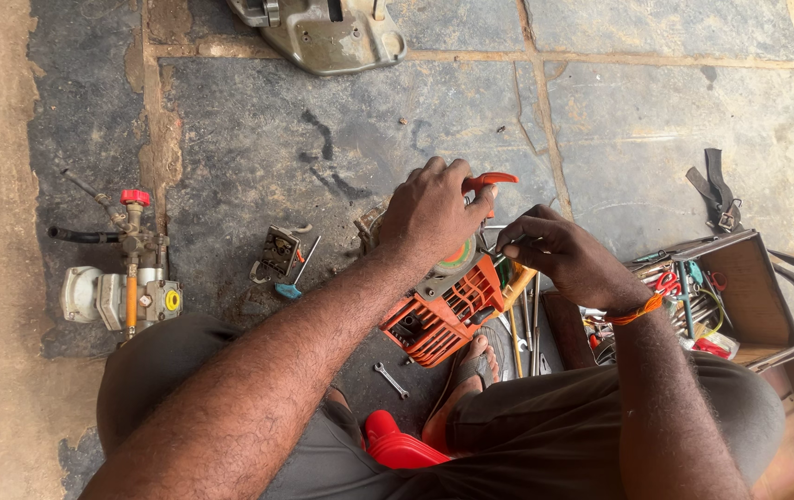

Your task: The person sits on the floor and uses a T-handle wrench to tighten a bolt on the top of a small orange engine. The person holds the engine steady with the left hand while turning the wrench with the right hand.

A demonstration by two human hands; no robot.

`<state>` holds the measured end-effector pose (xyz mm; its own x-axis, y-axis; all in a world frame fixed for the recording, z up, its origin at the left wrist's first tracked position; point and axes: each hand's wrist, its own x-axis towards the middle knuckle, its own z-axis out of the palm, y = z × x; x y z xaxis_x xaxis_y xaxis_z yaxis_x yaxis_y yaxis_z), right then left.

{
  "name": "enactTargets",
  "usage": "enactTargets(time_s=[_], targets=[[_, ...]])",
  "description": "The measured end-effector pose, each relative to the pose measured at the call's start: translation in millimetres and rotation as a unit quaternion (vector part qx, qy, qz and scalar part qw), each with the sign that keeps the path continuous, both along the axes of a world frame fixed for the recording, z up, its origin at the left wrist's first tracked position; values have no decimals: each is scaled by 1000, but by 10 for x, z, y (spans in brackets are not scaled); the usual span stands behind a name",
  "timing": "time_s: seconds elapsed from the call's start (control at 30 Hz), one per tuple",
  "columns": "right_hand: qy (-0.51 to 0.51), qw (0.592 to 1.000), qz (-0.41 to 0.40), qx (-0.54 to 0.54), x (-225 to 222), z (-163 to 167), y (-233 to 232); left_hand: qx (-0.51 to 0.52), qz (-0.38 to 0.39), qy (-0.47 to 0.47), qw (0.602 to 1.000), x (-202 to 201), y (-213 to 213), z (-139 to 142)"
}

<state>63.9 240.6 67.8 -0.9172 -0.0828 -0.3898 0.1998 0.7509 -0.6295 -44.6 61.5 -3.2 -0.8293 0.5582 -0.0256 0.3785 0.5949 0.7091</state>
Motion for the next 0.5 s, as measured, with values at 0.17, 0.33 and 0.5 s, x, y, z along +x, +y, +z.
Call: enactTargets(time_s=[0.17, 0.33, 0.5], targets=[[-30, 999, -41, -13, -1, -5, -29, 3, 7, 16, 1000, 0, 6, -20], [-14, 999, -29, -15, 2, -22, -36, 14, 19, 37, 999, 12, 14, -49], [-7, 999, -40, -28, 3, -43, -24, 13, 11, 21, 1000, 5, 12, -59]])
